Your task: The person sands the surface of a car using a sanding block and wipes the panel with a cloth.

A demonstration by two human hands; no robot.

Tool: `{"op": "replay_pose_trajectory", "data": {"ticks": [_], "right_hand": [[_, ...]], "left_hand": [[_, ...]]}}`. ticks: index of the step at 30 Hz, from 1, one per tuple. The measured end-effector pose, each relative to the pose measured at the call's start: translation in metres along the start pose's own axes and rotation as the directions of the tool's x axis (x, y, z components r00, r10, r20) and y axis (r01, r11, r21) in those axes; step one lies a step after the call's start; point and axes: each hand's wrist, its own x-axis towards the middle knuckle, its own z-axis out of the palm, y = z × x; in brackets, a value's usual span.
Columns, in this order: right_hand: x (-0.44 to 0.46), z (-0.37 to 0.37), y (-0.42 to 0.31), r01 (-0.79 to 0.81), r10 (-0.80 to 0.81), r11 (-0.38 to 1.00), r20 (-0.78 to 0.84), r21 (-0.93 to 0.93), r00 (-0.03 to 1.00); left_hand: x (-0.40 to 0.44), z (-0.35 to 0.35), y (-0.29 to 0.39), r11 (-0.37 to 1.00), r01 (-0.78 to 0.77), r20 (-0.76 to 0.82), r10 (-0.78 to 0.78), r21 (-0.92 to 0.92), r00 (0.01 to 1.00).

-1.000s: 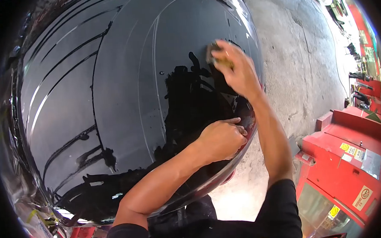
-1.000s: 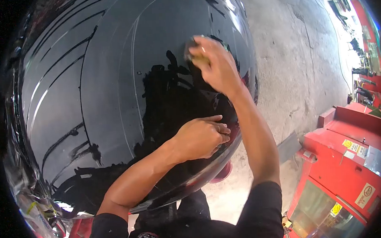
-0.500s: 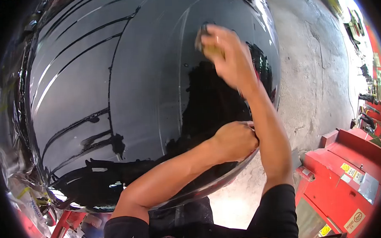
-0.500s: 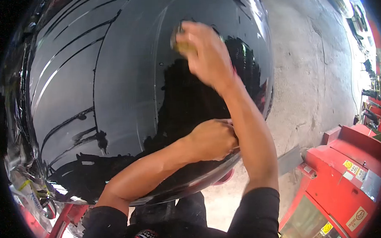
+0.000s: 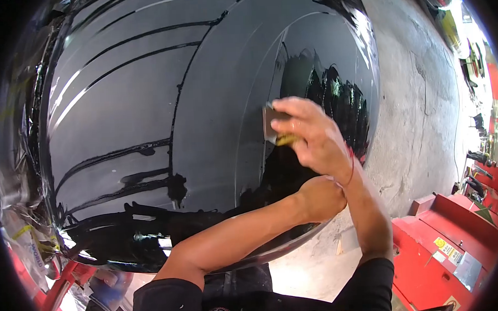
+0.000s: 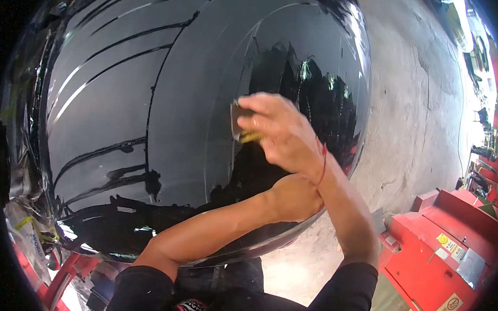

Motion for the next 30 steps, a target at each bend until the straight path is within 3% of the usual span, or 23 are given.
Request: {"op": "replay_pose_trajectory", "data": {"ticks": [1,2,3,6,8,10,11,12,14,16,18,20,22,23,24,26,28,30], "right_hand": [[0.016,0.002,0.014,0.026,-0.033,0.997,-0.101,-0.067,0.994],[0.04,0.008,0.034,0.044,-0.069,0.991,-0.193,-0.127,0.979],[0.063,0.011,0.046,-0.03,0.001,0.995,-0.292,-0.093,0.956],[0.08,0.018,0.045,-0.073,0.03,0.99,-0.328,-0.119,0.944],[0.04,0.016,0.017,0.068,-0.066,0.998,-0.163,0.007,0.984],[0.017,0.009,-0.01,0.01,-0.011,0.999,0.025,0.049,1.0],[0.023,0.009,0.0,0.064,-0.064,0.998,-0.024,0.019,0.998],[0.036,0.01,0.017,0.12,-0.121,0.993,-0.077,-0.018,0.99],[0.081,0.016,0.042,0.016,-0.048,0.992,-0.258,-0.123,0.965],[0.104,0.016,0.037,0.026,-0.052,0.995,-0.285,-0.093,0.957],[0.079,0.018,0.009,0.197,-0.199,0.98,-0.138,-0.031,0.97],[0.041,0.031,-0.025,0.216,-0.22,0.952,-0.004,0.216,0.975],[0.051,0.02,-0.002,0.268,-0.264,0.962,-0.075,0.052,0.962],[0.065,0.008,0.024,0.195,-0.206,0.977,-0.14,-0.087,0.969],[0.076,-0.001,0.052,0.063,-0.088,0.993,-0.283,-0.097,0.955],[0.078,-0.011,0.076,-0.179,0.11,0.974,-0.399,-0.139,0.91],[0.04,0.003,0.056,-0.129,0.058,0.975,-0.36,-0.178,0.931],[-0.012,-0.005,0.029,-0.096,0.076,0.992,-0.203,-0.088,0.976]], "left_hand": [[0.001,-0.004,0.0,1.0,-0.01,0.107,0.008,0.02,0.994],[0.0,-0.006,0.004,1.0,-0.002,0.105,-0.001,0.025,0.994],[0.0,-0.008,0.007,0.999,0.038,0.072,-0.037,-0.018,0.997],[-0.002,0.01,-0.001,0.999,0.049,0.01,-0.049,-0.023,0.999],[-0.003,0.01,-0.003,1.0,-0.003,-0.027,0.003,0.013,1.0],[-0.003,0.0,0.009,0.993,0.116,0.068,-0.116,0.001,0.991],[-0.003,-0.003,0.008,0.993,0.117,0.071,-0.117,0.011,0.991],[-0.002,-0.006,0.004,0.996,0.023,0.036,-0.027,0.082,0.999],[-0.001,-0.006,0.006,0.985,-0.081,0.015,0.08,0.15,0.997],[-0.001,-0.007,0.006,0.999,0.038,0.008,-0.039,0.017,0.999],[-0.007,0.017,0.002,0.999,0.032,0.04,-0.032,-0.002,0.999],[-0.005,0.016,-0.001,1.0,0.026,0.048,-0.025,-0.015,0.999],[-0.003,0.0,0.01,0.994,0.082,-0.066,-0.087,-0.073,0.994],[0.0,-0.002,0.007,0.999,0.045,0.029,-0.046,0.018,0.999],[0.002,-0.004,0.004,0.995,-0.008,0.123,-0.004,0.101,0.992],[0.001,-0.012,0.006,0.99,-0.079,-0.061,0.086,0.114,0.994],[-0.001,-0.015,0.011,0.993,-0.051,0.045,0.046,0.109,0.998],[0.002,-0.02,0.01,0.992,-0.023,0.117,0.008,0.125,0.993]]}}
